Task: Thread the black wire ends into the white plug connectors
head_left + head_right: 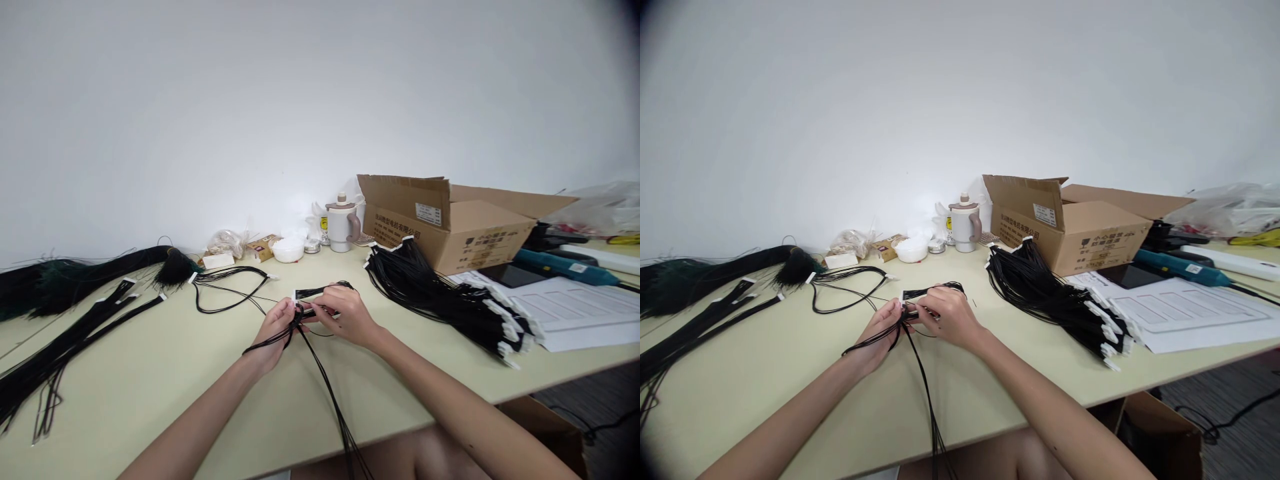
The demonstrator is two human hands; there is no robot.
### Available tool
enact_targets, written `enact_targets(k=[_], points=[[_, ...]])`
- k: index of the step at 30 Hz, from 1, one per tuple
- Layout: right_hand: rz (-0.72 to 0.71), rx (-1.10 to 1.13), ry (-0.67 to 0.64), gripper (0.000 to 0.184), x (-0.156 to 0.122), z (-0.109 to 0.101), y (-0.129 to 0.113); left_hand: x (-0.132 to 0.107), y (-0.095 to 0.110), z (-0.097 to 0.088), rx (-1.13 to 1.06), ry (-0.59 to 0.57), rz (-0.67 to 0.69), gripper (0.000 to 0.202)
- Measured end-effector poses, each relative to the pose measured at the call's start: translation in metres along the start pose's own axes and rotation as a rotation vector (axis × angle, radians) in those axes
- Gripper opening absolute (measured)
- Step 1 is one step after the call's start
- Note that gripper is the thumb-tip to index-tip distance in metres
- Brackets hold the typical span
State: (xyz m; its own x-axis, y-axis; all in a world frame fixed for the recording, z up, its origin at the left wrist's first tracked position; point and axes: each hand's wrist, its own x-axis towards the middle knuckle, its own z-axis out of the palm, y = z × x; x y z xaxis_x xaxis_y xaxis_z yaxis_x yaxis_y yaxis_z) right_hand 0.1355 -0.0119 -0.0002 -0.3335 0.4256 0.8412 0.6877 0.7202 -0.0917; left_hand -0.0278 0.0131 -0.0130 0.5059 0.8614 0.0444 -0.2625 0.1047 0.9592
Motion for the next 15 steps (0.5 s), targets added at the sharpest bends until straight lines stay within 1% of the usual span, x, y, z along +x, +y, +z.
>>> enact_targets(k=[5, 10, 15], points=[[-0.004, 0.001, -0.007, 0.016, -0.0014, 0.0003, 0.0006, -0.0016, 0.0037, 0.003, 0.026, -0.011, 0.006, 0.031], [-0.011, -0.014, -0.014, 0.016, -0.0019, 0.0016, 0.0021, -0.0018, 0.0034, 0.0017, 0.031, -0.022, 0.007, 0.03], [-0.019, -0.03, -0.021, 0.017, -0.0018, 0.001, 0.003, -0.0004, 0.0019, 0.0004, -0.052, -0.022, -0.01, 0.03]])
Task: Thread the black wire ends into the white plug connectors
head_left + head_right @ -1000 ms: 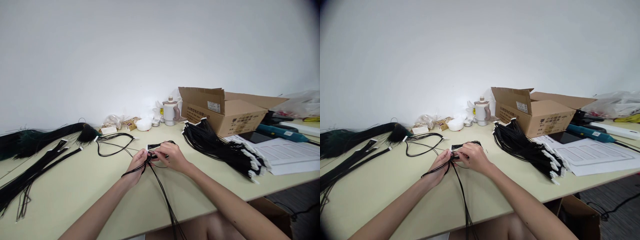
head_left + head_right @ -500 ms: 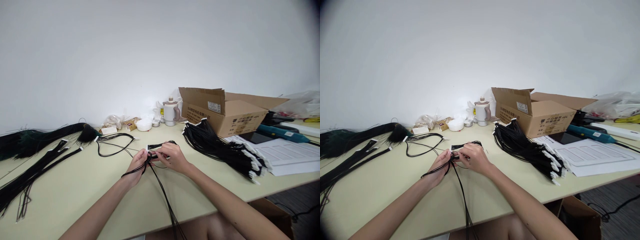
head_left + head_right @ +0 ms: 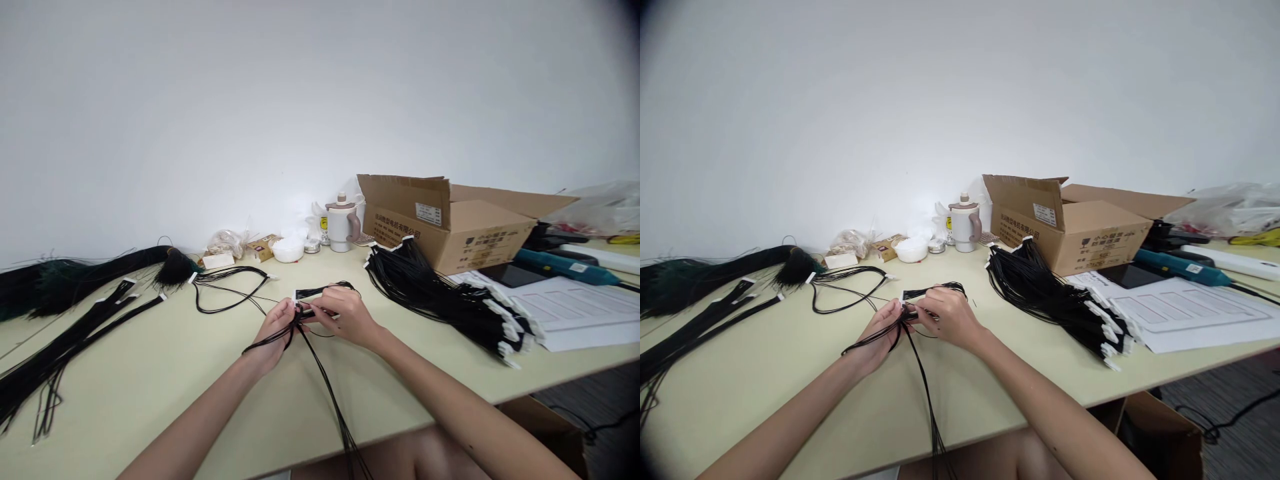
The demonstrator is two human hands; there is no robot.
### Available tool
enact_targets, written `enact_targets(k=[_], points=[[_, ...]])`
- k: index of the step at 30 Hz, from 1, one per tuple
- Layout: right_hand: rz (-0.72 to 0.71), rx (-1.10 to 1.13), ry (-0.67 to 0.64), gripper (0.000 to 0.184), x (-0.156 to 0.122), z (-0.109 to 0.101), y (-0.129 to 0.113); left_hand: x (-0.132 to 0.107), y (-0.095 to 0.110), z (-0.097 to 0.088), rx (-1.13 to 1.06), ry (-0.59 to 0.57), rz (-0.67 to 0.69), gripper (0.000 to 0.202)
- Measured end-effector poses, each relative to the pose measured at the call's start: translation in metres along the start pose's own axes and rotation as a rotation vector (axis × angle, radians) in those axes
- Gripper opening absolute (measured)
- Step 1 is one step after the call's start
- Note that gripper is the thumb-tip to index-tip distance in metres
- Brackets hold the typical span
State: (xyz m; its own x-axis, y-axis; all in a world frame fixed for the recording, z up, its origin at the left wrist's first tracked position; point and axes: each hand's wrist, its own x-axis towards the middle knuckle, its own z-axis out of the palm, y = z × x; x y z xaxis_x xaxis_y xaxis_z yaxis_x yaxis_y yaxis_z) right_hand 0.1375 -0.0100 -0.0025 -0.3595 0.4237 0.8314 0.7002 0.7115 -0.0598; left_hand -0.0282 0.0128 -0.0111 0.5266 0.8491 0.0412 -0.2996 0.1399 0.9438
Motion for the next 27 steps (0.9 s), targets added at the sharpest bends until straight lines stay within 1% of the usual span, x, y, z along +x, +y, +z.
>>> enact_targets(k=[2, 4, 8, 14, 17, 23, 27], points=[[-0.002, -0.002, 0.02, 0.016, 0.0, -0.001, 0.0, 0.001, 0.0, -0.001, -0.067, 0.009, -0.011, 0.026], [-0.001, -0.002, 0.067, 0.015, 0.0, -0.002, 0.0, 0.002, 0.0, -0.002, -0.143, 0.027, -0.028, 0.021], [0.032, -0.03, 0.225, 0.013, 0.002, -0.005, -0.002, 0.003, 0.001, -0.006, -0.252, 0.062, -0.065, 0.018], [0.059, -0.175, 0.488, 0.014, 0.007, -0.016, 0.0, 0.003, 0.004, -0.007, -0.272, 0.072, -0.114, 0.017], [0.106, -0.241, 0.584, 0.014, 0.009, -0.022, 0.003, 0.001, 0.006, -0.006, -0.261, 0.084, -0.115, 0.017], [0.245, -0.259, 0.669, 0.013, 0.007, -0.027, 0.01, 0.002, 0.006, -0.009, -0.241, 0.105, -0.116, 0.015], [0.235, -0.277, 0.661, 0.012, 0.008, -0.028, 0.01, 0.003, 0.007, -0.009, -0.239, 0.121, -0.134, 0.017]])
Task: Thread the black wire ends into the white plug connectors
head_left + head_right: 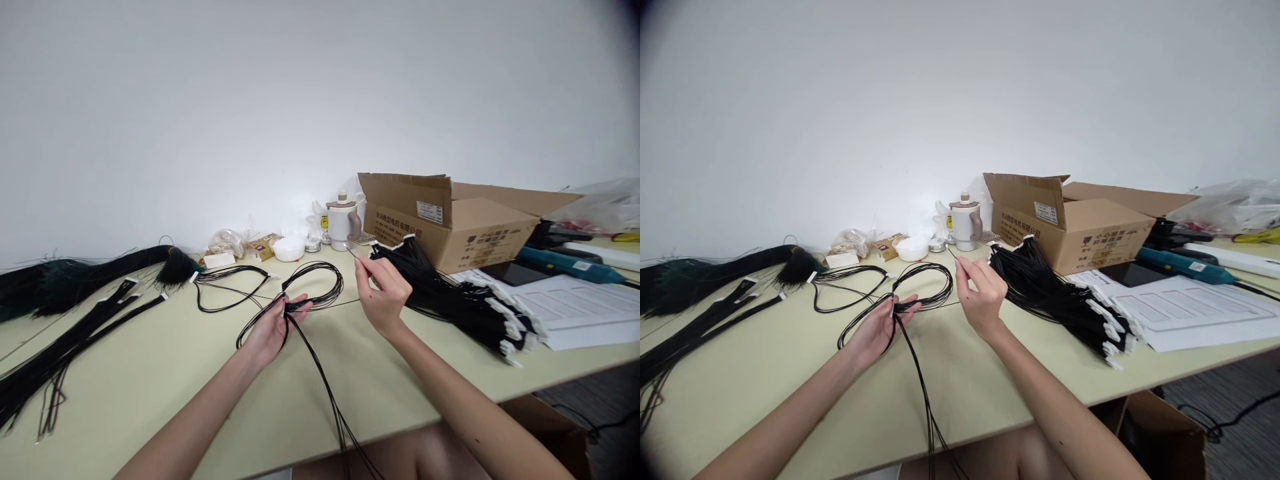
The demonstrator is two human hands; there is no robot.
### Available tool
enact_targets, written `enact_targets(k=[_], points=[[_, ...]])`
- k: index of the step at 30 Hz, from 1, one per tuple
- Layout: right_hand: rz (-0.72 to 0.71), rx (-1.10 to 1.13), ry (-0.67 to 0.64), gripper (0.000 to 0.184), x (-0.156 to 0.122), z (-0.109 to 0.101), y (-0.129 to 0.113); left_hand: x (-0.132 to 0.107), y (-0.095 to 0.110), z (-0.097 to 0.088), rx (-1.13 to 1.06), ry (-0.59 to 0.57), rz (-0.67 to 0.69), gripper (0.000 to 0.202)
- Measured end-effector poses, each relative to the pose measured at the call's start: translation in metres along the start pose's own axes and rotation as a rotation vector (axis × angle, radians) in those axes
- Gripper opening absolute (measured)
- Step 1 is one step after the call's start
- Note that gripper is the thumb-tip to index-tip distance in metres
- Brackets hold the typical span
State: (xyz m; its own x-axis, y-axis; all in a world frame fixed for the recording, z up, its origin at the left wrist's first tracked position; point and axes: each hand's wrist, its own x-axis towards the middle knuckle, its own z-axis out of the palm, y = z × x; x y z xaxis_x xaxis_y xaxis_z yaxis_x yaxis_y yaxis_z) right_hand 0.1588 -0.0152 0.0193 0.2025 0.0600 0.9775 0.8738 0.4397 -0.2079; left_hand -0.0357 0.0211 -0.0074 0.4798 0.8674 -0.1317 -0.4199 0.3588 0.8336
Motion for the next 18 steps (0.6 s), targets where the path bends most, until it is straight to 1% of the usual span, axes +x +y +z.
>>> enact_targets(k=[2, 3, 8, 10, 13, 18], points=[[-0.055, 0.012, -0.045, 0.011, -0.001, 0.001, -0.002, 0.0, -0.001, 0.0, 0.012, 0.002, 0.001, 0.017], [-0.092, 0.024, -0.089, 0.011, -0.002, 0.002, -0.002, 0.0, -0.001, 0.001, 0.026, -0.005, 0.009, 0.018], [-0.307, 0.098, -0.407, 0.011, -0.017, 0.008, -0.006, -0.003, -0.006, 0.004, 0.141, -0.085, 0.039, 0.025], [-0.357, 0.099, -0.499, 0.012, -0.023, 0.01, -0.007, -0.004, -0.007, 0.006, 0.181, -0.113, 0.04, 0.029], [-0.388, 0.084, -0.561, 0.016, -0.026, 0.011, -0.008, -0.004, -0.008, 0.007, 0.205, -0.124, 0.062, 0.031], [-0.429, 0.087, -0.603, 0.015, -0.024, 0.011, -0.006, -0.002, -0.008, 0.004, 0.227, -0.118, 0.085, 0.03]])
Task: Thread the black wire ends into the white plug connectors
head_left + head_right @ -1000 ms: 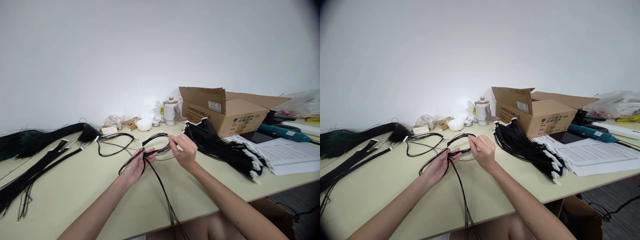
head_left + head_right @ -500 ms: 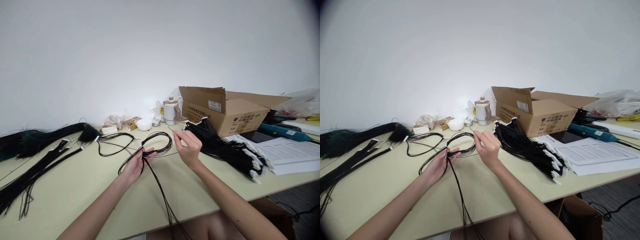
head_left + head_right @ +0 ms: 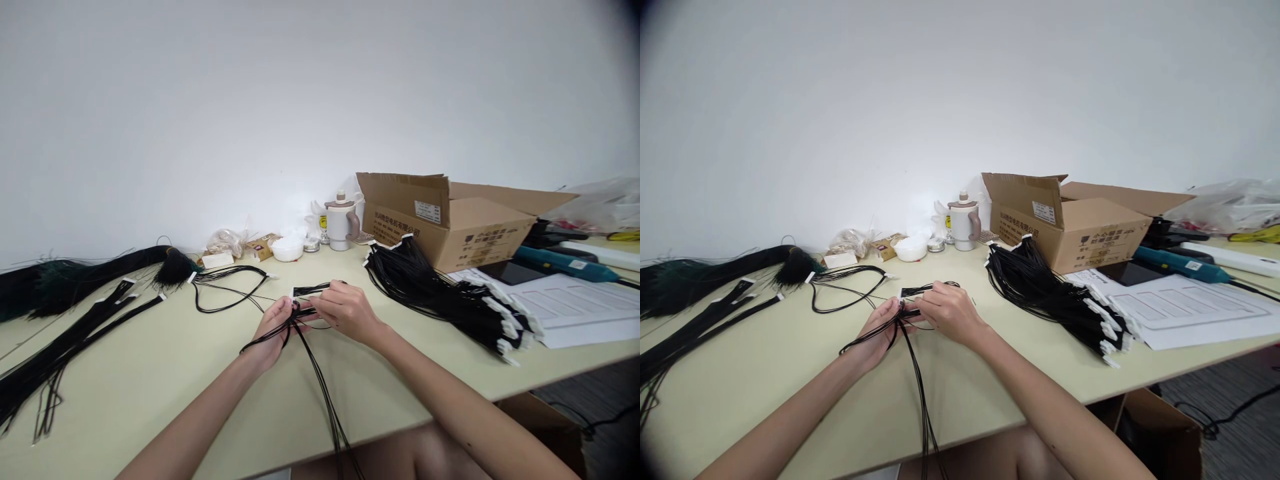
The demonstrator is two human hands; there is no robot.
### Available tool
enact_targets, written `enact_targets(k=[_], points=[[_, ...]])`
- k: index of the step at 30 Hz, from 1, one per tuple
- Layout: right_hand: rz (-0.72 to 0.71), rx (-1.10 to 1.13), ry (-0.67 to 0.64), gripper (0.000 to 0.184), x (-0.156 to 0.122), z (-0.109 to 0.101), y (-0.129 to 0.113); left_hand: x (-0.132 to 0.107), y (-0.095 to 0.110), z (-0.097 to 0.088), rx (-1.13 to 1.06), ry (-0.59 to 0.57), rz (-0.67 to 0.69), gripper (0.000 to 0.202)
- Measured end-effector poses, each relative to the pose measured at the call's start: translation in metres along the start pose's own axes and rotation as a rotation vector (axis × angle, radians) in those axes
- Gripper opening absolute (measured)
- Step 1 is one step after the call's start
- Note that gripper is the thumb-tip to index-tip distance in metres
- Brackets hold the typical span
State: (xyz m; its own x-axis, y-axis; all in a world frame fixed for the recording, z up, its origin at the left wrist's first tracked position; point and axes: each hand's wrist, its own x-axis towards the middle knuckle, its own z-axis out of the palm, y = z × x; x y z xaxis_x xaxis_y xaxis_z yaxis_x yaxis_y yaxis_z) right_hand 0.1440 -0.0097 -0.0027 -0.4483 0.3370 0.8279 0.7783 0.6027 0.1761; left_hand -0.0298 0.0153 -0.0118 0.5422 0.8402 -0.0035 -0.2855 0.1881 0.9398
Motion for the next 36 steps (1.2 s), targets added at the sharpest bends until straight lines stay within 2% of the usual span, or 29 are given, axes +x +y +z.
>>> enact_targets(k=[22, 36], points=[[-0.043, -0.032, -0.042, 0.023, 0.0018, -0.0009, -0.0015, -0.002, 0.0027, 0.0051, 0.107, 0.044, 0.041, 0.03], [0.022, 0.021, -0.038, 0.019, 0.0019, -0.0013, -0.0029, -0.0028, 0.0033, 0.0065, 0.139, 0.047, 0.071, 0.029]])
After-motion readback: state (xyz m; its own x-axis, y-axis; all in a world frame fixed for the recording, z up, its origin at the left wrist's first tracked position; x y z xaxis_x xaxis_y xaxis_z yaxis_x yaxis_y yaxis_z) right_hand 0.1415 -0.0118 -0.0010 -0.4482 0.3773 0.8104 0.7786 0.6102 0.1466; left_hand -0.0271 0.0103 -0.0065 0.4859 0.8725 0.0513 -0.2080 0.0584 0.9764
